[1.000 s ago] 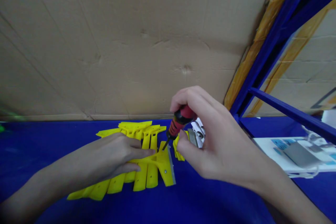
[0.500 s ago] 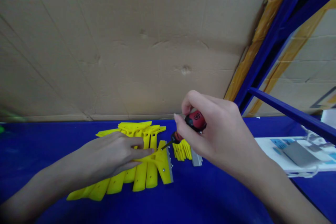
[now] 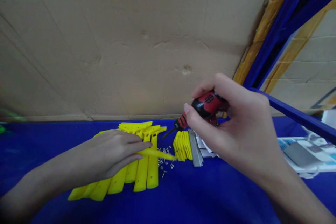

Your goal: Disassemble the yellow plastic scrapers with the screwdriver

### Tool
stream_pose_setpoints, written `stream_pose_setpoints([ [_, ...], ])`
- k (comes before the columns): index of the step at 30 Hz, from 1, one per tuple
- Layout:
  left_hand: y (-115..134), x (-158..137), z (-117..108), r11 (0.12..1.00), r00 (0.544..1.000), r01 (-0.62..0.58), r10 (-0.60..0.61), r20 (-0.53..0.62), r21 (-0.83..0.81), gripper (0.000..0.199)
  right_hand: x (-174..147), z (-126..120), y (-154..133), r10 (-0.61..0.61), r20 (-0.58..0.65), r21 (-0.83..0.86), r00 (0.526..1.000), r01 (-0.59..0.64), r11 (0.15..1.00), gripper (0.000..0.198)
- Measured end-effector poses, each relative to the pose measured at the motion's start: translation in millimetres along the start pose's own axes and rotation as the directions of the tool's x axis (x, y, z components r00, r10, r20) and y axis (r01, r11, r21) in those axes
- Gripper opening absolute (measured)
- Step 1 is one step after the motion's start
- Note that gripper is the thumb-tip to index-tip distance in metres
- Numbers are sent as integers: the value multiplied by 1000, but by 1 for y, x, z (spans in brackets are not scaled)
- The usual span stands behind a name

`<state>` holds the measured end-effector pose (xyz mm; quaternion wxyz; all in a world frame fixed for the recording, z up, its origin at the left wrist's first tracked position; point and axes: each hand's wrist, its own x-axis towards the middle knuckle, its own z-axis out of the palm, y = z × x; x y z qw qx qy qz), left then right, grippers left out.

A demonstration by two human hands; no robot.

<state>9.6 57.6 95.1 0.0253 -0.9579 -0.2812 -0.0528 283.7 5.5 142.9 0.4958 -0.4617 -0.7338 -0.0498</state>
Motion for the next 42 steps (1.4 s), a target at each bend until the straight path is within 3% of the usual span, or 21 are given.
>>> stream_pose_setpoints([
  [4,1,2,-1,997,991,64,-69,113,48,32,-2,-5,-2,21,-124,-84,992,-32,996,15],
  [7,2,4,0,995,984,100,-99,148,-4,37,-3,-12,4,3,-211,-185,978,-43,982,17],
  [9,1,6,0,989,978,132,-120,171,-62,39,-2,-16,9,-14,-233,-153,972,-23,988,21],
  [11,-1,6,1,982,976,147,-125,180,-119,41,-1,-18,11,3,-200,-55,980,-15,998,20],
  [15,-5,6,-1,974,977,138,-103,187,-180,41,1,-11,9,-19,-4,92,1000,20,996,17],
  [18,-5,5,-2,973,977,122,-84,194,-196,43,0,-2,11,10,81,155,997,-23,988,17],
  [24,-7,1,0,973,983,94,-57,176,-211,49,1,10,27,41,68,196,997,-54,979,16],
  [29,-11,0,2,974,987,79,-46,154,-214,51,4,14,38,131,21,374,991,-129,918,15],
  [42,-12,1,3,980,994,50,-31,102,-195,46,6,24,49,282,31,433,959,-267,861,17],
])
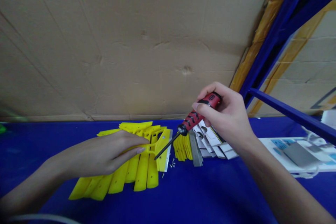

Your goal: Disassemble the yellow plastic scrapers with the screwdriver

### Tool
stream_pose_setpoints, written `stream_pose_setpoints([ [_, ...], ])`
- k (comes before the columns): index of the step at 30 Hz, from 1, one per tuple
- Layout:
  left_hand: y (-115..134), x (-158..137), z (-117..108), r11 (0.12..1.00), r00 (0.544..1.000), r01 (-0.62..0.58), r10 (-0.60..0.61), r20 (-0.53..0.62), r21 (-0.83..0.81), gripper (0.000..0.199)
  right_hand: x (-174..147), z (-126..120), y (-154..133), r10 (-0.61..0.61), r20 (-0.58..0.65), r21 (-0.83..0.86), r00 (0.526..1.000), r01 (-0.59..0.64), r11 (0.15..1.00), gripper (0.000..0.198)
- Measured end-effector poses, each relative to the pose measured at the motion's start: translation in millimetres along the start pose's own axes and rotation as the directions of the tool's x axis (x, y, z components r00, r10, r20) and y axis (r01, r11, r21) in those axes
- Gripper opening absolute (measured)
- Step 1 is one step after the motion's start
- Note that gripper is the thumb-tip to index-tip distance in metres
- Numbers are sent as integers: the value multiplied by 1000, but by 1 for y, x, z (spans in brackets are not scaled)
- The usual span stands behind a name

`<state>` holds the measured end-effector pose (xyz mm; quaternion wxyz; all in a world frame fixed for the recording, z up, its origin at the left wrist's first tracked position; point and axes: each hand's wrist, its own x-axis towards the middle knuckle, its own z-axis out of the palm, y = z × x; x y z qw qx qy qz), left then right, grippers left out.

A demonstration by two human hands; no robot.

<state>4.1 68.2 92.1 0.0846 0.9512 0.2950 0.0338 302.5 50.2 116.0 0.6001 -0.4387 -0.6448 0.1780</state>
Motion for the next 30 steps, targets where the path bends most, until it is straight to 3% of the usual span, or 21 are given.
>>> stream_pose_setpoints([
  [3,-2,0,1,1000,999,-19,20,-47,20,43,1,-2,1,10,-106,-12,994,-11,1000,17],
  [7,-5,-1,1,997,994,-14,22,-104,78,35,2,-7,-6,-117,-256,-117,960,90,989,18],
  [11,-5,-1,1,983,998,15,-3,-68,183,25,3,-11,-16,-162,-311,-114,937,133,985,19],
  [20,9,3,-6,907,994,69,-29,-101,416,22,0,-11,-24,-194,-43,-223,980,180,958,14],
  [30,8,2,-7,908,993,77,-34,-111,413,23,-5,-6,-26,-210,9,-240,978,206,949,13],
])
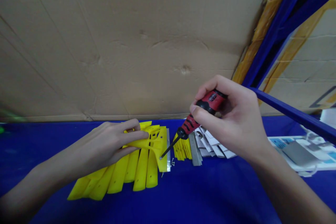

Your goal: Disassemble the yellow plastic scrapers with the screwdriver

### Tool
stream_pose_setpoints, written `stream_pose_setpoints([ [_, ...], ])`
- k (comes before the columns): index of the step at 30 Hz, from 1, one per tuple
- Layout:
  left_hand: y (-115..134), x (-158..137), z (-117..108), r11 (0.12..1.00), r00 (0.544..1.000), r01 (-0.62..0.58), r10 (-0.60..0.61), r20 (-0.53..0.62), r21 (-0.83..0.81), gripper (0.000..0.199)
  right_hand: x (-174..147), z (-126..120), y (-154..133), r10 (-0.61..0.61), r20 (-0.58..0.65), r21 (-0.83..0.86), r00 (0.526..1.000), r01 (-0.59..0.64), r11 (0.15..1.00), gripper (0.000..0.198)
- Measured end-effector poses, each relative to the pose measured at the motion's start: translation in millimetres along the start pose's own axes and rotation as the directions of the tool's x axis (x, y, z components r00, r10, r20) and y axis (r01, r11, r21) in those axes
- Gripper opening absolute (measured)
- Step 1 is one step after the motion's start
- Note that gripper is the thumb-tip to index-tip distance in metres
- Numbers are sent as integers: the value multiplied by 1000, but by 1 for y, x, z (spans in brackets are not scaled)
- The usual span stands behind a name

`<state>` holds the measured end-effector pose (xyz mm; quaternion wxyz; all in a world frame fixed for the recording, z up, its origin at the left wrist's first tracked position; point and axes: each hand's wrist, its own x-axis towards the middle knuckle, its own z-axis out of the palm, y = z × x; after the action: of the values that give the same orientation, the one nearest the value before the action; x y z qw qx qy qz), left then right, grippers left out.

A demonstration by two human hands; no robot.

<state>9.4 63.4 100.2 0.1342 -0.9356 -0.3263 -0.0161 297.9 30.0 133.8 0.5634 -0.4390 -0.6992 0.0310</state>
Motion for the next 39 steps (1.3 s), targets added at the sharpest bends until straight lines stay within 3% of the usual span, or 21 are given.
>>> stream_pose_setpoints([
  [6,0,2,-1,1000,1000,-6,6,-13,12,22,-1,1,-3,39,-20,9,999,-39,999,12],
  [23,-2,1,3,998,1000,15,-15,-7,-69,25,-4,0,3,-10,-12,-24,1000,10,1000,13],
  [39,-1,2,2,999,1000,15,-16,-6,-38,22,-4,1,3,-9,-20,-23,1000,9,1000,13],
])
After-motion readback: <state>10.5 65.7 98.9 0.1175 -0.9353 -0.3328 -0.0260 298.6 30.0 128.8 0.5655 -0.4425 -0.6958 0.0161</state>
